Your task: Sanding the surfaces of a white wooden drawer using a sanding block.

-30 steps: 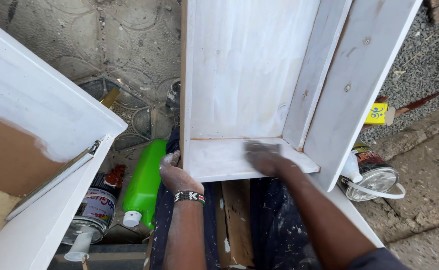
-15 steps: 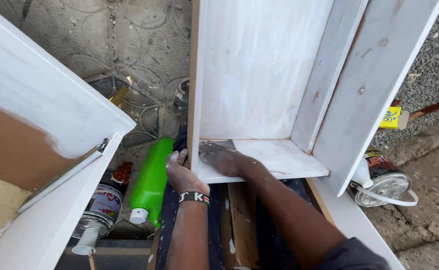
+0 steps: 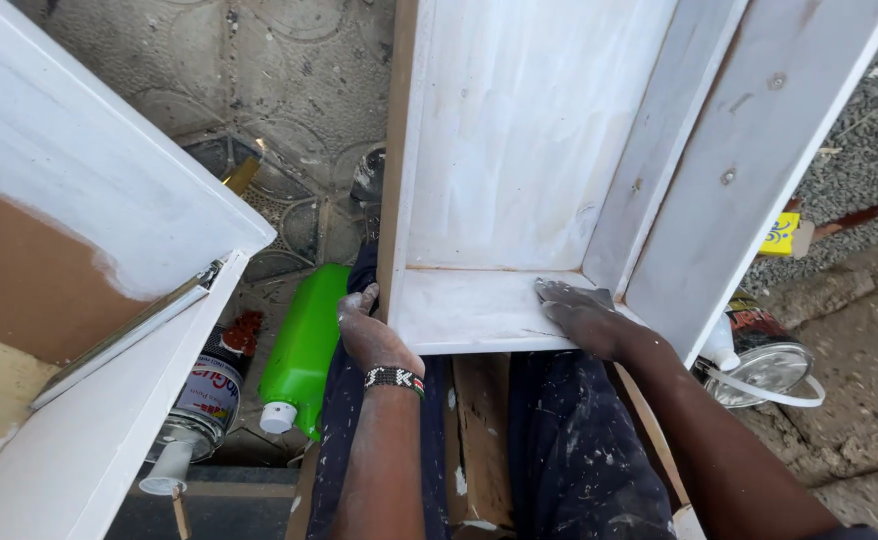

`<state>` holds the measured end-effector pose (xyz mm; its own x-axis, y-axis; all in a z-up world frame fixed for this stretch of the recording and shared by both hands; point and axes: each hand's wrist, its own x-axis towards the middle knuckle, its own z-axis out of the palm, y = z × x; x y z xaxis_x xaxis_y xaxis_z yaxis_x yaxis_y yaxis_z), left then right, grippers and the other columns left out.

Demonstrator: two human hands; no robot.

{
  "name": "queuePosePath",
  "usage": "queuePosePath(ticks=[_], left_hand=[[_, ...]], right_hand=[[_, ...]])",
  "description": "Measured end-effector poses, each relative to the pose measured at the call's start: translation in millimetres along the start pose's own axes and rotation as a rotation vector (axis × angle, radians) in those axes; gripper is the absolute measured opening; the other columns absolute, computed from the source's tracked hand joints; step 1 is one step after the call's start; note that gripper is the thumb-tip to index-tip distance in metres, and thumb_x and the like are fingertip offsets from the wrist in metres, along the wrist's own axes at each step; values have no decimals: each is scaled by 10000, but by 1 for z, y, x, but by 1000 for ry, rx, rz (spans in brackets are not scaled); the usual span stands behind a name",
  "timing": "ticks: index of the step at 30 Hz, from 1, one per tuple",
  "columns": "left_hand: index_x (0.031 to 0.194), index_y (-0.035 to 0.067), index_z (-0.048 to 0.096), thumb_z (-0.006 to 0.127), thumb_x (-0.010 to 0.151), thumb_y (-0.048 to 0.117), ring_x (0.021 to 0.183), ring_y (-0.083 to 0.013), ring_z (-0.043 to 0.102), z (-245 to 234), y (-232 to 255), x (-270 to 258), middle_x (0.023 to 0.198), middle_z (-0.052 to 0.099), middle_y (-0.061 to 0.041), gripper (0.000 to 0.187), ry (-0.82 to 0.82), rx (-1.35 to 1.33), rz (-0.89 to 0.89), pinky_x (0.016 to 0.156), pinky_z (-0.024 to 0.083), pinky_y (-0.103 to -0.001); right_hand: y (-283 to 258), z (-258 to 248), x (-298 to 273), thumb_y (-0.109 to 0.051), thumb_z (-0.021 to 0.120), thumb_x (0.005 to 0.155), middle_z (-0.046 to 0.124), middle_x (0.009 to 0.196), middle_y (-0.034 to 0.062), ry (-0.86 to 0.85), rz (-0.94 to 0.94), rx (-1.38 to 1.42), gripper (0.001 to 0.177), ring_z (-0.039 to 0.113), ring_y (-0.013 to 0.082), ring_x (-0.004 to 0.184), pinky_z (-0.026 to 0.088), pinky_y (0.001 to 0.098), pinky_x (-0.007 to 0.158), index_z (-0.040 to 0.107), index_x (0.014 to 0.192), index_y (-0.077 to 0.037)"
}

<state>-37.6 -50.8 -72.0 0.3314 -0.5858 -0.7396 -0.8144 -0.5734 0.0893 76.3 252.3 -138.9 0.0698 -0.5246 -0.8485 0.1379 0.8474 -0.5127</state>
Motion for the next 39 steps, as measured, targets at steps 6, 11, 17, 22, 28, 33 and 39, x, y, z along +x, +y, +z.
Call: queuePosePath(ticks=[6,11,17,22,28,33,39], left_hand=[[1333,98,867,727,946,462,973,-251,689,1,-1,15,1123,650,-154,549,23,-83,-4,838,654,-346],[1411,270,873,845,902,414,996,-205,789,10,-2,4,1098,738,-93,530,69,6,-43,863,688,-332],[1355,220,923,626,1044,532,1237,-257,713,12,19,-18,1309,743,-180,532,12,64,-23,1314,422,-420],[1286,318,940,590,1023,571,1239,-249,724,7,7,-2,1276,782,-118,506,35,158,-30,1323,293,-404],[1323,376,927,468,1072,685,1252,-222,777,1,8,-3,1304,837,-60,607,29,252,9,1344,310,-409],[1319,336,934,506,1065,663,1191,-243,784,5,-2,5,1294,835,-115,595,21,191,-3,1258,443,-371],[1399,81,853,758,1000,293,1486,-369,697,12,14,-38,1617,669,-237,462,13,-18,122,1346,423,-517]], right_hand=[[-148,-77,-11,-581,143,1176,196,2018,44,46,-176,331,835,104,254,1863,37,507,1490,237,1933,-241],[74,34,-19,-332,361,1176,439,1893,284,182,-147,126,711,317,496,1787,158,597,1521,514,1780,11],[-147,-60,79,-489,518,1092,887,1346,129,-67,-122,236,529,793,364,1379,602,518,1199,882,1319,-181],[72,41,30,-240,522,1244,680,1674,316,414,-245,261,502,557,462,1646,340,555,1444,760,1555,74],[-68,-39,88,-460,257,1170,241,2010,50,-14,4,88,753,163,330,1865,105,571,1523,319,1898,-276],[-18,-52,-4,-955,333,1089,229,2012,-111,-95,404,532,976,157,176,1861,48,413,1536,337,1909,-426],[-130,-15,127,-281,454,1097,535,1859,208,386,-404,97,692,441,341,1775,242,454,1562,617,1703,12]])
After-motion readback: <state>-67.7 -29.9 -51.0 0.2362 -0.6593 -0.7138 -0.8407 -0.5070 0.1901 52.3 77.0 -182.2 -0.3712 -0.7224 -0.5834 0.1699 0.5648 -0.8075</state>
